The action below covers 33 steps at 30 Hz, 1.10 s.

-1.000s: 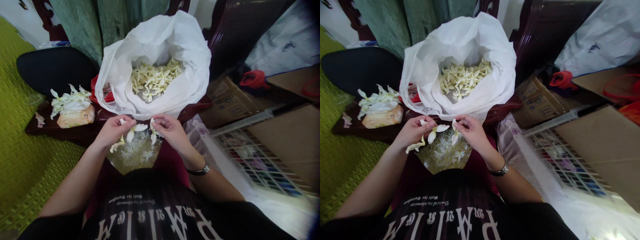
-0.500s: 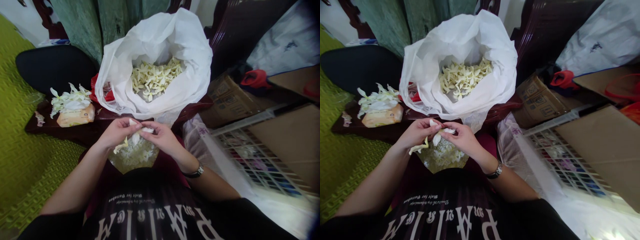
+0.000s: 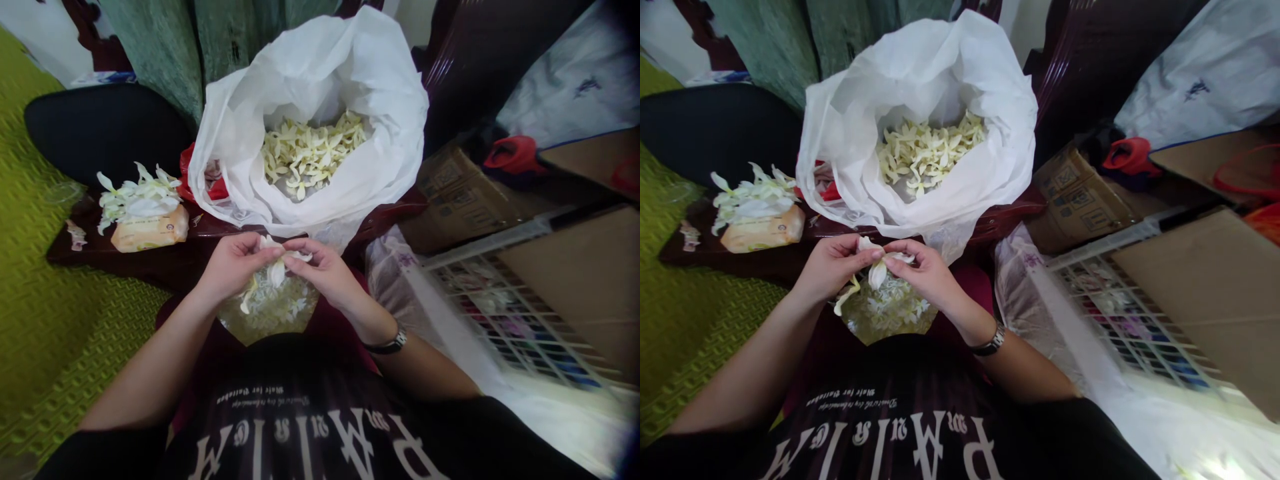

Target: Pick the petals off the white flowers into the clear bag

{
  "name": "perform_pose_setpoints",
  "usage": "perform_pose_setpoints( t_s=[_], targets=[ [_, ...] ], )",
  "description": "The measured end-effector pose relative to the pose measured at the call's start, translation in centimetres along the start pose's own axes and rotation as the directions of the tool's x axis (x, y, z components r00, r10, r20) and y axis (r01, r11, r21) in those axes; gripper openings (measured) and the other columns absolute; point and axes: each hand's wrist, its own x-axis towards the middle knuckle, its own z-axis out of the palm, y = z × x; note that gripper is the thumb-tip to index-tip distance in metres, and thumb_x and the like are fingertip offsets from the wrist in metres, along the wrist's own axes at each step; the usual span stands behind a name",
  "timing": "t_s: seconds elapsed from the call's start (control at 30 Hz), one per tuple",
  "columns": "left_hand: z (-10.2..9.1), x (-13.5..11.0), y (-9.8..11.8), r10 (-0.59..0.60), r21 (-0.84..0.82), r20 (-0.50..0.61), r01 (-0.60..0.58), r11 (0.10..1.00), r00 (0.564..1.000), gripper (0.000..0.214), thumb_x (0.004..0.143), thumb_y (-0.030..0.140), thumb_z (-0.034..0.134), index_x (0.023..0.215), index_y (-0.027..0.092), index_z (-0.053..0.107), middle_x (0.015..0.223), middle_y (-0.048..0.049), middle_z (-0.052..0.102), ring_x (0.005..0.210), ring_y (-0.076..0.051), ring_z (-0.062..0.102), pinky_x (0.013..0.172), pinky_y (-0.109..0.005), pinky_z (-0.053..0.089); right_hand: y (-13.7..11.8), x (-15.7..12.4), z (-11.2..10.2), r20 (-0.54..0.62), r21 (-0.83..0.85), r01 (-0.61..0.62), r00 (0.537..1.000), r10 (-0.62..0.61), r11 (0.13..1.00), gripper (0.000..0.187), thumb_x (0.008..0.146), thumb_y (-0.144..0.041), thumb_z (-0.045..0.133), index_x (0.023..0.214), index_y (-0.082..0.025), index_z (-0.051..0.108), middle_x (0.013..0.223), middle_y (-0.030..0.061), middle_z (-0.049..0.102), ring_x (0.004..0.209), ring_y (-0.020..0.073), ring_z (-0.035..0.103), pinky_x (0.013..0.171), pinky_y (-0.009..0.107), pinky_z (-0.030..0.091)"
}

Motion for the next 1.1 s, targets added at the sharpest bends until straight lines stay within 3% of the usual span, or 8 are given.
perform_pose_setpoints(
  t_s=[0.2, 0.33, 0.47, 0.6, 0.73, 0.87, 1.0, 1.1],
  targets=[
    [0.2, 0.3, -0.2, -0.028, -0.032, 0.02, 0.029, 0.999, 0.999, 0.038, 0.068, 0.045, 0.09, 0.072, 0.013, 0.071, 0.064, -0.0006, 0.065, 0.057, -0.011, 0.054, 0.055, -0.023, 0.042, 0.8, 0.3, -0.1, -0.098, -0.062, 0.043, 0.994, -0.049, 0.997, 0.027, 0.074, -0.045, 0.085, 0.087, -0.023, 0.076, 0.076, -0.0021, 0.071, 0.065, 0.0118, 0.058, 0.065, 0.027, 0.047],
    [0.1, 0.4, -0.3, -0.063, -0.045, 0.015, 0.063, 0.997, 0.998, 0.04, 0.066, 0.046, 0.091, 0.071, 0.013, 0.069, 0.062, 0.0011, 0.061, 0.055, -0.009, 0.05, 0.053, -0.021, 0.038, 0.9, 0.5, -0.4, -0.178, -0.061, 0.064, 0.981, -0.074, 0.996, 0.031, 0.076, -0.051, 0.083, 0.083, -0.022, 0.073, 0.078, -0.0002, 0.073, 0.069, 0.0141, 0.061, 0.068, 0.028, 0.049],
    [-0.5, 0.3, 0.0, -0.061, -0.036, -0.036, 0.059, 0.998, 0.998, 0.043, 0.067, 0.047, 0.09, 0.064, 0.014, 0.063, 0.055, 0.0038, 0.054, 0.051, -0.007, 0.045, 0.051, -0.02, 0.034, 0.6, 0.5, -1.8, -0.229, -0.01, 0.087, 0.97, -0.087, 0.996, 0.032, 0.079, -0.052, 0.08, 0.083, -0.022, 0.07, 0.084, 0.0029, 0.077, 0.075, 0.0167, 0.068, 0.075, 0.031, 0.053],
    [-0.9, 0.4, 0.2, -0.063, -0.02, -0.058, 0.062, 0.998, 0.996, 0.043, 0.07, 0.049, 0.088, 0.064, 0.014, 0.064, 0.055, 0.0042, 0.052, 0.05, -0.006, 0.04, 0.049, -0.021, 0.032, 0.5, 0.4, -3.7, -0.222, -0.085, 0.006, 0.975, -0.025, 0.996, 0.034, 0.078, -0.052, 0.081, 0.092, -0.022, 0.071, 0.081, 0.0026, 0.077, 0.071, 0.0175, 0.069, 0.073, 0.033, 0.055],
    [-0.9, 0.9, -0.1, -0.045, 0.005, -0.059, 0.045, 0.999, 0.997, 0.042, 0.071, 0.053, 0.086, 0.068, 0.014, 0.07, 0.056, 0.003, 0.054, 0.051, -0.007, 0.04, 0.049, -0.022, 0.028, 0.3, 0.2, -4.0, -0.206, -0.195, 0.031, 0.976, -0.072, 0.98, 0.05, 0.076, -0.04, 0.083, 0.122, -0.026, 0.068, 0.115, 0.0064, 0.077, 0.106, 0.0233, 0.072, 0.099, 0.043, 0.054],
    [-0.7, 1.4, -0.4, -0.041, -0.011, -0.03, 0.04, 0.999, 0.999, 0.039, 0.073, 0.052, 0.085, 0.081, 0.015, 0.077, 0.056, 0.0039, 0.054, 0.05, -0.007, 0.038, 0.05, -0.023, 0.027, -0.1, -0.1, -3.1, -0.171, -0.224, 0.132, 0.97, -0.173, 0.966, 0.055, 0.076, -0.024, 0.078, 0.129, -0.031, 0.065, 0.139, 0.0042, 0.068, 0.138, 0.024, 0.056, 0.121, 0.048, 0.037],
    [-0.5, 2.0, -0.4, -0.021, -0.107, -0.044, 0.017, 0.994, 0.999, 0.046, 0.07, 0.053, 0.087, 0.097, 0.017, 0.079, 0.067, 0.0021, 0.062, 0.05, -0.006, 0.037, 0.05, -0.023, 0.026, -0.5, -0.8, -1.6, -0.191, -0.192, 0.244, 0.941, -0.28, 0.95, 0.033, 0.085, -0.029, 0.07, 0.118, -0.03, 0.07, 0.128, 0.0027, 0.073, 0.127, 0.0232, 0.063, 0.116, 0.046, 0.043],
    [-0.1, 2.3, 0.0, 0.023, -0.123, -0.091, -0.034, 0.992, 0.996, 0.047, 0.074, 0.058, 0.082, 0.096, 0.016, 0.078, 0.057, 0.0048, 0.051, 0.047, -0.006, 0.031, 0.047, -0.024, 0.022, -1.1, -1.4, -0.2, -0.198, -0.187, 0.224, 0.945, -0.26, 0.956, 0.021, 0.089, -0.04, 0.069, 0.106, -0.027, 0.071, 0.107, 0.0038, 0.076, 0.107, 0.0219, 0.069, 0.103, 0.043, 0.052]
  ],
)
